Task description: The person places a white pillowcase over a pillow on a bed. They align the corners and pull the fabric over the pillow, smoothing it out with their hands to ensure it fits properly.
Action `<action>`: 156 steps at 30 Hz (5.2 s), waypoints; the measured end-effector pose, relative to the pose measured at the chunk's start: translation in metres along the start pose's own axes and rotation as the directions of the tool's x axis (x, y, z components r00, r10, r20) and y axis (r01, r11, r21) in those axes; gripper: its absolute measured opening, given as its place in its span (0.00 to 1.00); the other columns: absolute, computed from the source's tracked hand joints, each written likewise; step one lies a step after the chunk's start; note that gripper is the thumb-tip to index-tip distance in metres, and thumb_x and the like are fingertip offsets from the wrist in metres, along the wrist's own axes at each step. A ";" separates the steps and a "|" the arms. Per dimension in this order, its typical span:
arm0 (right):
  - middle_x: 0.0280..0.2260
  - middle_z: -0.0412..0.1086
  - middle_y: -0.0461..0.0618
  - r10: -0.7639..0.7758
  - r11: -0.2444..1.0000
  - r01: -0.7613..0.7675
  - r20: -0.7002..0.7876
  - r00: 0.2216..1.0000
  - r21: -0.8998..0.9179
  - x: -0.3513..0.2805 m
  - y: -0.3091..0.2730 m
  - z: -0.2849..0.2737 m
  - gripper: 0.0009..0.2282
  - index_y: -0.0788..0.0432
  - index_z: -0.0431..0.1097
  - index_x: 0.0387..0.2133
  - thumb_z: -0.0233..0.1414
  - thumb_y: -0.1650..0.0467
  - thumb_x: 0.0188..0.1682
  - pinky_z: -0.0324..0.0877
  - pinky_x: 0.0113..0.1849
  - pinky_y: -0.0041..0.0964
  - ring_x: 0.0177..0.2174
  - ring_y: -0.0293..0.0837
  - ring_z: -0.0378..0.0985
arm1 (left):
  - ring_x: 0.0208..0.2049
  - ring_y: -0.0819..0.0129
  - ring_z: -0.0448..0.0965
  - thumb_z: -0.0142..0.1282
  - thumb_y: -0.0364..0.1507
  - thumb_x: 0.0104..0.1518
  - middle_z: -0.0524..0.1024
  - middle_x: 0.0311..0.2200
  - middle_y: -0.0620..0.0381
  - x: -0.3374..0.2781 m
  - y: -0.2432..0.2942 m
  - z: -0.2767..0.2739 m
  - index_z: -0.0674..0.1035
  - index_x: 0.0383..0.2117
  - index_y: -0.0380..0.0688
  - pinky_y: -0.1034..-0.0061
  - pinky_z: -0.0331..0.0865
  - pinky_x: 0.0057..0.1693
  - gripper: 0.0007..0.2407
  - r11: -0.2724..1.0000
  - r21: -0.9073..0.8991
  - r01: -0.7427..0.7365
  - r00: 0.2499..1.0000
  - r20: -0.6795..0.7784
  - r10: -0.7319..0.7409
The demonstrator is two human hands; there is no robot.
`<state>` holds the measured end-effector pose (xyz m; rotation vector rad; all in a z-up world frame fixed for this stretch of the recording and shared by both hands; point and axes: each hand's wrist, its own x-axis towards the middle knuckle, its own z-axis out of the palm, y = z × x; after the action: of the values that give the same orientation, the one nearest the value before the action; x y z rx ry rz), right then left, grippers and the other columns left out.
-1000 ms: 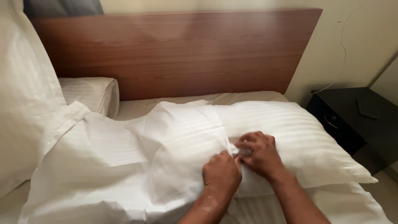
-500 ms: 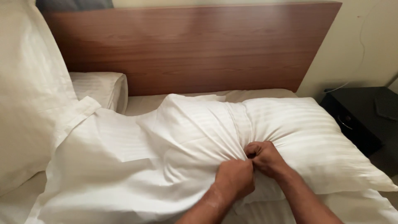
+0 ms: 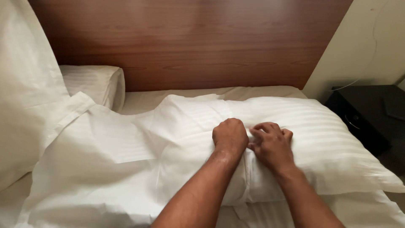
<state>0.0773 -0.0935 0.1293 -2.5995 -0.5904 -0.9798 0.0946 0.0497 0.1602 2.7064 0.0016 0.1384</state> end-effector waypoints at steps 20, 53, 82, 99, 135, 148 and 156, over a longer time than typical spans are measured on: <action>0.28 0.76 0.52 0.220 0.915 -0.231 0.073 0.973 0.330 0.005 0.011 0.023 0.03 0.60 0.75 0.23 0.55 0.72 0.43 0.72 0.39 0.45 0.33 0.51 0.79 | 0.42 0.45 0.82 0.50 0.38 0.61 0.81 0.37 0.41 0.019 0.003 -0.001 0.80 0.40 0.37 0.54 0.75 0.48 0.15 0.971 -0.236 -0.031 0.999 -0.013 0.029; 0.64 0.58 0.56 0.205 0.973 -0.230 0.445 0.872 0.003 0.044 -0.021 0.019 0.34 0.58 0.57 0.65 0.51 0.65 0.40 0.54 0.52 0.58 0.59 0.50 0.58 | 0.51 0.49 0.79 0.51 0.46 0.63 0.80 0.48 0.46 0.097 -0.043 -0.036 0.83 0.45 0.44 0.58 0.72 0.56 0.20 0.994 -0.061 0.087 0.988 0.133 -0.079; 0.49 0.76 0.39 0.096 0.992 -0.114 0.276 0.956 0.049 0.030 -0.043 0.031 0.12 0.50 0.78 0.41 0.47 0.67 0.51 0.43 0.58 0.70 0.58 0.46 0.66 | 0.48 0.48 0.82 0.53 0.27 0.58 0.81 0.45 0.44 0.189 -0.075 0.044 0.86 0.39 0.44 0.58 0.75 0.53 0.09 0.997 0.080 -0.024 0.999 -0.024 0.026; 0.40 0.81 0.45 0.087 0.877 -0.138 0.131 0.988 0.461 0.034 -0.050 0.032 0.10 0.52 0.81 0.36 0.52 0.63 0.51 0.46 0.58 0.57 0.50 0.41 0.77 | 0.57 0.54 0.78 0.59 0.30 0.59 0.78 0.55 0.50 0.206 -0.068 0.024 0.82 0.51 0.48 0.60 0.76 0.54 0.14 0.958 0.106 0.267 0.948 0.153 -0.281; 0.69 0.45 0.53 -0.026 0.991 0.071 0.369 0.929 -0.109 0.024 -0.078 0.051 0.29 0.48 0.51 0.67 0.44 0.65 0.47 0.31 0.58 0.80 0.67 0.64 0.39 | 0.47 0.48 0.83 0.49 0.25 0.61 0.81 0.45 0.43 0.238 -0.097 0.047 0.86 0.39 0.44 0.59 0.77 0.52 0.11 0.961 0.224 -0.162 0.982 -0.058 0.179; 0.66 0.53 0.53 -0.107 0.992 0.123 0.263 0.959 -0.042 0.015 -0.078 0.051 0.26 0.54 0.59 0.62 0.44 0.67 0.46 0.31 0.58 0.77 0.66 0.60 0.44 | 0.56 0.55 0.79 0.55 0.29 0.60 0.78 0.55 0.51 0.221 -0.084 0.001 0.82 0.52 0.49 0.61 0.76 0.53 0.14 0.947 0.299 0.115 0.971 0.169 -0.171; 0.66 0.52 0.55 -0.134 0.991 0.136 0.260 0.956 0.010 0.018 -0.076 0.053 0.26 0.57 0.60 0.59 0.45 0.66 0.43 0.30 0.59 0.81 0.66 0.64 0.44 | 0.50 0.53 0.83 0.50 0.27 0.63 0.82 0.48 0.50 0.262 -0.072 0.061 0.86 0.43 0.48 0.59 0.78 0.51 0.11 0.921 0.353 -0.164 0.986 0.022 0.166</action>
<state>0.0832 -0.0009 0.1130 -2.7467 -0.8397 -0.6808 0.3630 0.0956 0.1010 3.0654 -0.2211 0.2181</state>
